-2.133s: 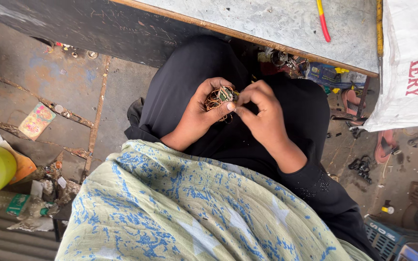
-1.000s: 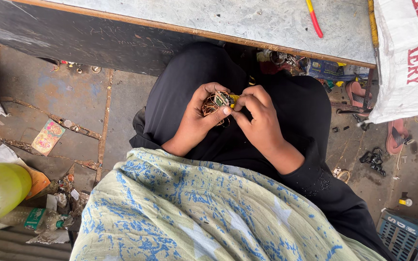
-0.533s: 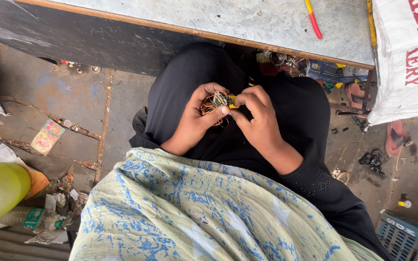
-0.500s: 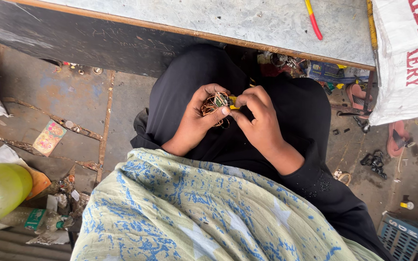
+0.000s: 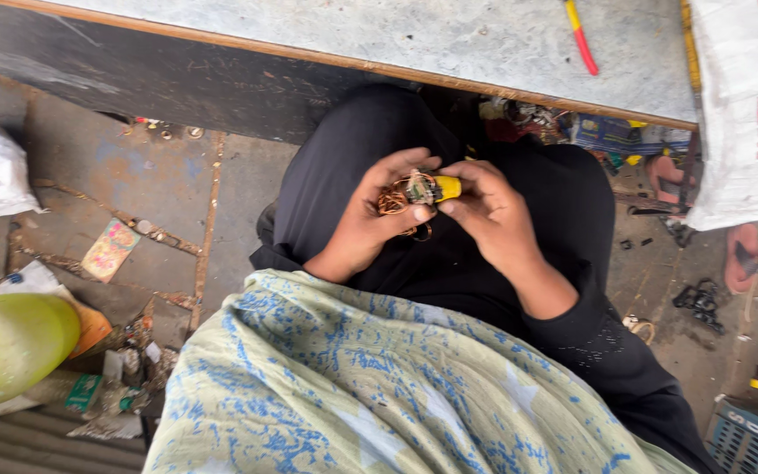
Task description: The person sits on the floor and uses pliers to strip the insulation from copper wires attached to a small yellow cylindrical component. They repeatedly cut and pull the wire ends, then inspect the component by hand.
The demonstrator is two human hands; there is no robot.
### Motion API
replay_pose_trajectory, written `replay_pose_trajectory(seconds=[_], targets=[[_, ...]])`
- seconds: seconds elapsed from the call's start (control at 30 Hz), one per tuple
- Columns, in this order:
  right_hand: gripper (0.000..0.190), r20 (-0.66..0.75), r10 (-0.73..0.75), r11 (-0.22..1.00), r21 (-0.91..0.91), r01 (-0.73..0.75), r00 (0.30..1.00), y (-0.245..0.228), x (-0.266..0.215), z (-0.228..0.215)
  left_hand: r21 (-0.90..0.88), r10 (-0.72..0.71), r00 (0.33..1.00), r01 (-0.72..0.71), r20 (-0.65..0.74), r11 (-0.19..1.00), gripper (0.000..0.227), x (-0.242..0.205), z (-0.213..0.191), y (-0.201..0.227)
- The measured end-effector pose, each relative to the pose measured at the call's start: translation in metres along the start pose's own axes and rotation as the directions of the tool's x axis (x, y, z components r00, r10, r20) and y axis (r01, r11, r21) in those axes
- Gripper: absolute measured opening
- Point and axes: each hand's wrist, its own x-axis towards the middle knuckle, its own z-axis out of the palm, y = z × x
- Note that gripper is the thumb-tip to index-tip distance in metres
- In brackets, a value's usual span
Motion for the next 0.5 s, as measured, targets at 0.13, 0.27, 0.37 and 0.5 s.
replay_pose_trajectory(seconds=[0.13, 0.27, 0.37, 0.5], targets=[[0.036, -0.016, -0.095, 0.989, -0.117, 0.092, 0.995, -0.020, 0.001, -0.006, -0.109, -0.218, 0.976, 0.216, -0.010, 0.970, 0.062, 0.002, -0.002, -0.001], [0.038, 0.123, -0.150, 0.775, -0.601, 0.194, 0.981, -0.054, 0.000, -0.012, -0.075, -0.362, 0.932, 0.359, -0.019, 0.930, 0.058, 0.001, -0.004, 0.003], [0.039, 0.223, -0.178, 0.732, -0.621, 0.280, 0.958, -0.063, 0.003, -0.011, -0.016, -0.362, 0.932, 0.362, 0.020, 0.932, 0.056, 0.003, -0.001, -0.005], [0.040, 0.082, -0.180, 0.880, -0.432, 0.198, 0.980, -0.047, 0.002, -0.004, -0.066, -0.330, 0.944, 0.330, 0.021, 0.942, 0.054, 0.000, -0.002, -0.009]])
